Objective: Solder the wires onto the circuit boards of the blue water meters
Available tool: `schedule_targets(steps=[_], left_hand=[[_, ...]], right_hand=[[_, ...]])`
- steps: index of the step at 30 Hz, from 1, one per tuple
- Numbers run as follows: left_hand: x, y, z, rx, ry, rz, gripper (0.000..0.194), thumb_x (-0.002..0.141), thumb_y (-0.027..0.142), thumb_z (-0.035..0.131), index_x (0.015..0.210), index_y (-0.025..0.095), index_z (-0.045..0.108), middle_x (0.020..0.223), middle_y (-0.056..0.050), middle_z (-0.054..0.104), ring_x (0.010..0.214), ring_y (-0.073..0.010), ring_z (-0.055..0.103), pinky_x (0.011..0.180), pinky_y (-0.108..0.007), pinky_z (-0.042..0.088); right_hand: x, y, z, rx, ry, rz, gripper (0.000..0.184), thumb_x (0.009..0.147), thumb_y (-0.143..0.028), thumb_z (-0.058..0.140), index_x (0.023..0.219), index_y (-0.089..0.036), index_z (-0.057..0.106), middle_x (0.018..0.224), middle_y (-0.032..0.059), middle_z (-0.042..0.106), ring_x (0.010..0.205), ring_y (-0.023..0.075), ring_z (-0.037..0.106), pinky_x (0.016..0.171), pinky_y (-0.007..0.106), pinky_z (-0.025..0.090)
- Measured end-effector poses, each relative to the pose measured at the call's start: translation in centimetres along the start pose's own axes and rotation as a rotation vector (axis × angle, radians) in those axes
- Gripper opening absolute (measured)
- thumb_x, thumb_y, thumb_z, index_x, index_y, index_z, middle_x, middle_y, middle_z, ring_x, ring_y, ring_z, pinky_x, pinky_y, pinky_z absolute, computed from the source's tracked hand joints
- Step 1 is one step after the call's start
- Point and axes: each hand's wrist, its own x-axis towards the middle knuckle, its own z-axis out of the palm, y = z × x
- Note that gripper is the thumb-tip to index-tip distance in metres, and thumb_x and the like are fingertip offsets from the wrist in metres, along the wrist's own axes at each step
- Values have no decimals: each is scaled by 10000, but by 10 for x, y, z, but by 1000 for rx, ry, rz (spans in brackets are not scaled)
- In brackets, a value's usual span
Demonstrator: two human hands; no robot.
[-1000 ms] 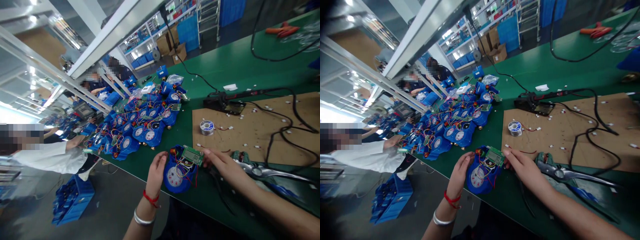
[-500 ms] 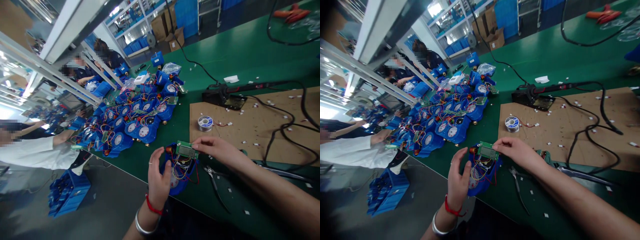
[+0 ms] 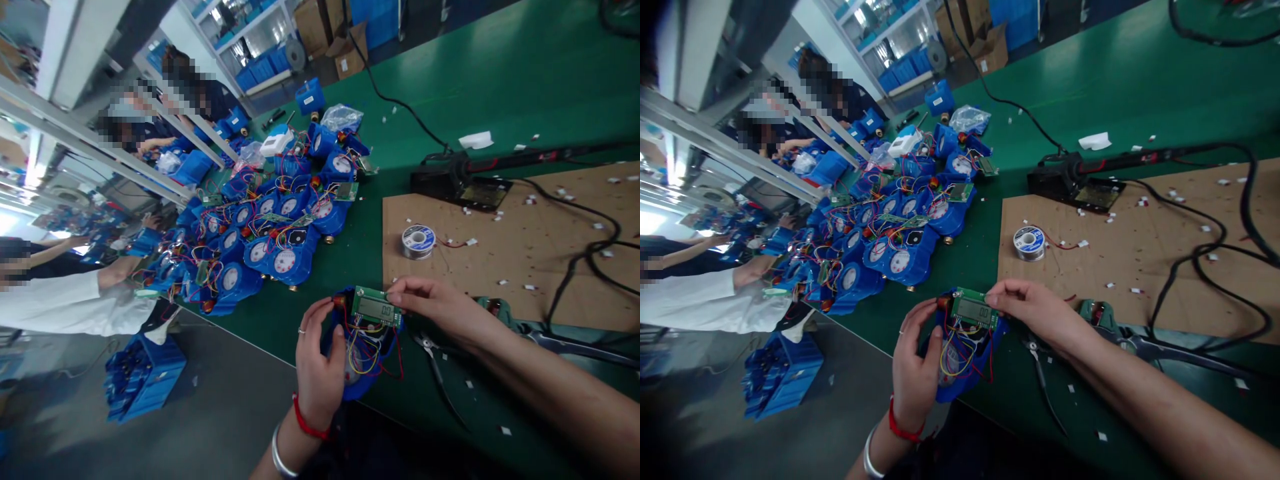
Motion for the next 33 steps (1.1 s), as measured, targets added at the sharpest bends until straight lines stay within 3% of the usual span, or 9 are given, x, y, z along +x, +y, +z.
schedule_targets(steps=[16,24,33], left_hand=[[0,-1,1,-4,8,22,256,902,210,482,1151,206,543,1212,-69,556,1158,-201,490,1010,-412,389],[-1,0,0,-8,4,8,252,906,224,482,1149,210,550,1210,-64,558,1162,-200,489,1014,-405,385],[0,0,0,-12,3,5,251,906,230,479,1144,215,554,1208,-69,559,1158,-210,494,1006,-423,390]], right_hand=[[-5,-1,2,-81,51,-23,265,793,-469,634,781,-204,639,720,-3,561,692,138,489,650,267,352],[-9,-9,0,-156,-10,-24,322,851,-507,553,844,-193,624,777,10,561,739,151,484,691,277,345],[-8,-5,-3,-149,-11,20,253,851,-419,572,892,-179,640,782,16,581,748,151,493,709,282,345]])
